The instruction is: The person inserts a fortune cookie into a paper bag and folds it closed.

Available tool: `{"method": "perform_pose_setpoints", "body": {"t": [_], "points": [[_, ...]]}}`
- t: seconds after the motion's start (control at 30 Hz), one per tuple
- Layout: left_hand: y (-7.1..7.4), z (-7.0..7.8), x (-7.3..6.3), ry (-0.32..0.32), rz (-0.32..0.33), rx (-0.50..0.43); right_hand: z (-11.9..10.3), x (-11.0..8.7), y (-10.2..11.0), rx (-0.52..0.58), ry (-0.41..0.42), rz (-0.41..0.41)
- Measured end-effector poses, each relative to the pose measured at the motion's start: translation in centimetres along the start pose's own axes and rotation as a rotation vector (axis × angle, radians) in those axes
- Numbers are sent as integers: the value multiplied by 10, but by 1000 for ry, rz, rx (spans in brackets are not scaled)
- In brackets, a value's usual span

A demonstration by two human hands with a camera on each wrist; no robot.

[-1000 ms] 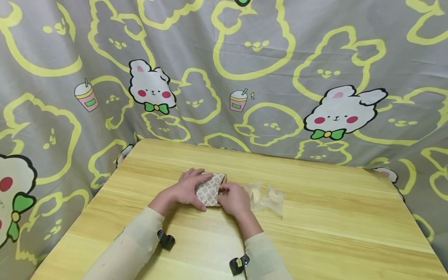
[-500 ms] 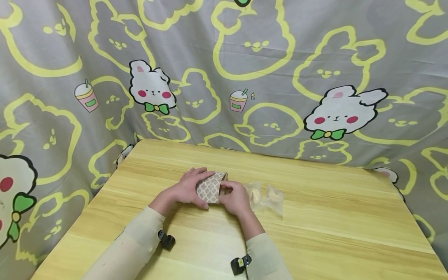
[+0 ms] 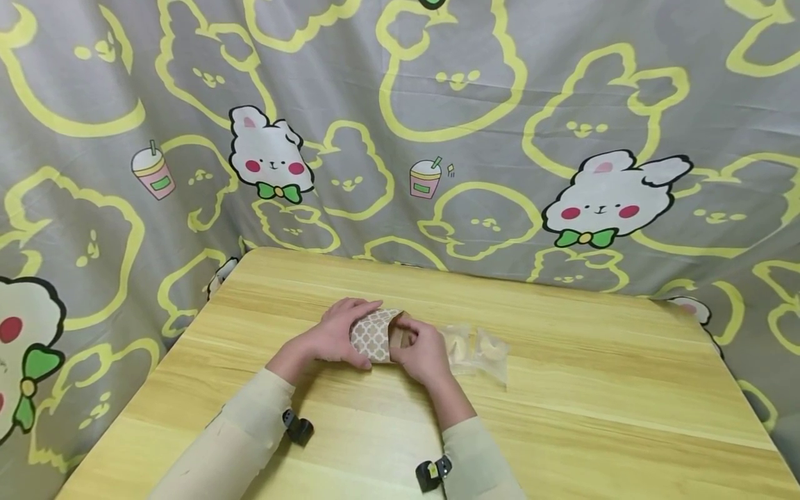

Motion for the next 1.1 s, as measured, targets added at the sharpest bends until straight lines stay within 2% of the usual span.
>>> {"method": "perform_pose_setpoints", "body": {"t": [0.2, 0.33, 0.53, 0.7, 0.9, 1.1], "points": [[1, 1, -1, 8, 16, -10, 0, -4, 7, -8, -78, -8], [1, -1, -1, 15, 18, -11, -4, -8, 13, 6, -86, -29], [1, -2, 0, 25, 15, 3, -20, -17, 38, -3, 2, -48], [1, -2, -1, 29, 14, 2, -25, -24, 65, -62, 91, -40], [1, -2, -1, 24, 15, -4, -9, -27, 89, -182, 147, -54], [1, -2, -1, 33, 16, -5, 12, -25, 99, -260, 154, -82]]}}
Point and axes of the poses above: each hand's wrist, its own x-axis towards the middle knuckle, its own y-axis out of the back of the hand, z = x × y, the point moved 6 cm from there along x, towards the middle knuckle, and after that the axes turned 6 degrees about -z, right-handed, at the moved point
